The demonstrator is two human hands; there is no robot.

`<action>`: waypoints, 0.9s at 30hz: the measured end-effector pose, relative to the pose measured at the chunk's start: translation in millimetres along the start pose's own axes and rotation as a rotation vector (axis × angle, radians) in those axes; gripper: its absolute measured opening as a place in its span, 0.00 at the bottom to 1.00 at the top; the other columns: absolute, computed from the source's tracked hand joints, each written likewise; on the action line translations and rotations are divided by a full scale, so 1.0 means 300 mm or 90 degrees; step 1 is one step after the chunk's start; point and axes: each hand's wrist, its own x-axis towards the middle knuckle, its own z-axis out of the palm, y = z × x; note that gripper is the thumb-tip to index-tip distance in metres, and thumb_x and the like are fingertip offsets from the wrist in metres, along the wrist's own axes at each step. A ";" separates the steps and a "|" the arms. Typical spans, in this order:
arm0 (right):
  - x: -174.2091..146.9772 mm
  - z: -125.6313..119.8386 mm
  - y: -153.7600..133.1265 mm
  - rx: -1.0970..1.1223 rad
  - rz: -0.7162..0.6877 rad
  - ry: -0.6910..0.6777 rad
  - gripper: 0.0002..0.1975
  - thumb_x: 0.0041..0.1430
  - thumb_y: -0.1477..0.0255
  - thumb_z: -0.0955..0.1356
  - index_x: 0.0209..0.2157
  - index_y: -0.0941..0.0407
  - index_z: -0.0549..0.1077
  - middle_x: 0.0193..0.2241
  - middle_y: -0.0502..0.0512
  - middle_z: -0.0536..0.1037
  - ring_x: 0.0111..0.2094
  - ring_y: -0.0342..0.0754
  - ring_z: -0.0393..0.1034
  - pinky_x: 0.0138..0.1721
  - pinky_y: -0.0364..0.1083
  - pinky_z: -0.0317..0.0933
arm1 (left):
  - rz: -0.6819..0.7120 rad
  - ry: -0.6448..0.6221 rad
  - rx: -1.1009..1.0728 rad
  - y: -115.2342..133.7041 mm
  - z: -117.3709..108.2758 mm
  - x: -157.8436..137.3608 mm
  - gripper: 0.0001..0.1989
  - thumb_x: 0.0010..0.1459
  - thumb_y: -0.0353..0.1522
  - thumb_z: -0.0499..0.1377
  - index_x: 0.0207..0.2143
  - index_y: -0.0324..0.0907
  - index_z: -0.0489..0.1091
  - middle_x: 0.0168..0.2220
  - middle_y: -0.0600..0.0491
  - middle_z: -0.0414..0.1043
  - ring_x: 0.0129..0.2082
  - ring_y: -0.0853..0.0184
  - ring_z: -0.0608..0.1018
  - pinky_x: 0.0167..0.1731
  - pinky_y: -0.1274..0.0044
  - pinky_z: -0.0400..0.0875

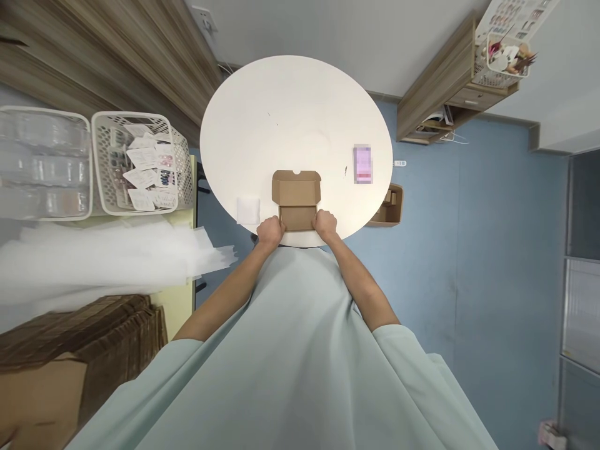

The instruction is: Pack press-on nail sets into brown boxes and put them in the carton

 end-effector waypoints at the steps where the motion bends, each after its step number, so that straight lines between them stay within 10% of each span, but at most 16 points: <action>1: 0.001 0.000 0.000 -0.004 0.001 -0.002 0.14 0.74 0.73 0.63 0.52 0.59 0.79 0.48 0.71 0.83 0.52 0.63 0.79 0.49 0.54 0.70 | 0.004 0.000 0.003 -0.001 0.000 0.001 0.16 0.72 0.31 0.50 0.52 0.37 0.76 0.53 0.34 0.80 0.53 0.47 0.82 0.49 0.64 0.75; 8: -0.017 -0.026 0.002 -0.048 0.016 -0.010 0.18 0.78 0.60 0.64 0.50 0.59 0.77 0.49 0.71 0.83 0.52 0.62 0.79 0.46 0.51 0.68 | 0.037 0.006 -0.045 -0.080 -0.029 -0.001 0.20 0.76 0.45 0.50 0.46 0.42 0.77 0.49 0.37 0.81 0.53 0.47 0.81 0.50 0.64 0.73; 17: -0.103 -0.074 0.053 0.063 0.030 0.027 0.19 0.78 0.57 0.63 0.37 0.53 0.75 0.36 0.60 0.84 0.40 0.57 0.79 0.35 0.48 0.61 | -0.120 0.207 -0.183 -0.319 -0.102 0.101 0.20 0.65 0.42 0.66 0.53 0.41 0.68 0.58 0.36 0.71 0.63 0.44 0.72 0.60 0.59 0.71; 27: -0.107 -0.048 0.071 0.097 0.039 0.014 0.17 0.76 0.58 0.66 0.36 0.53 0.76 0.36 0.59 0.84 0.40 0.56 0.78 0.35 0.47 0.60 | -0.173 0.182 -0.216 -0.318 -0.111 0.163 0.26 0.54 0.40 0.75 0.48 0.41 0.69 0.56 0.37 0.73 0.58 0.44 0.76 0.58 0.59 0.72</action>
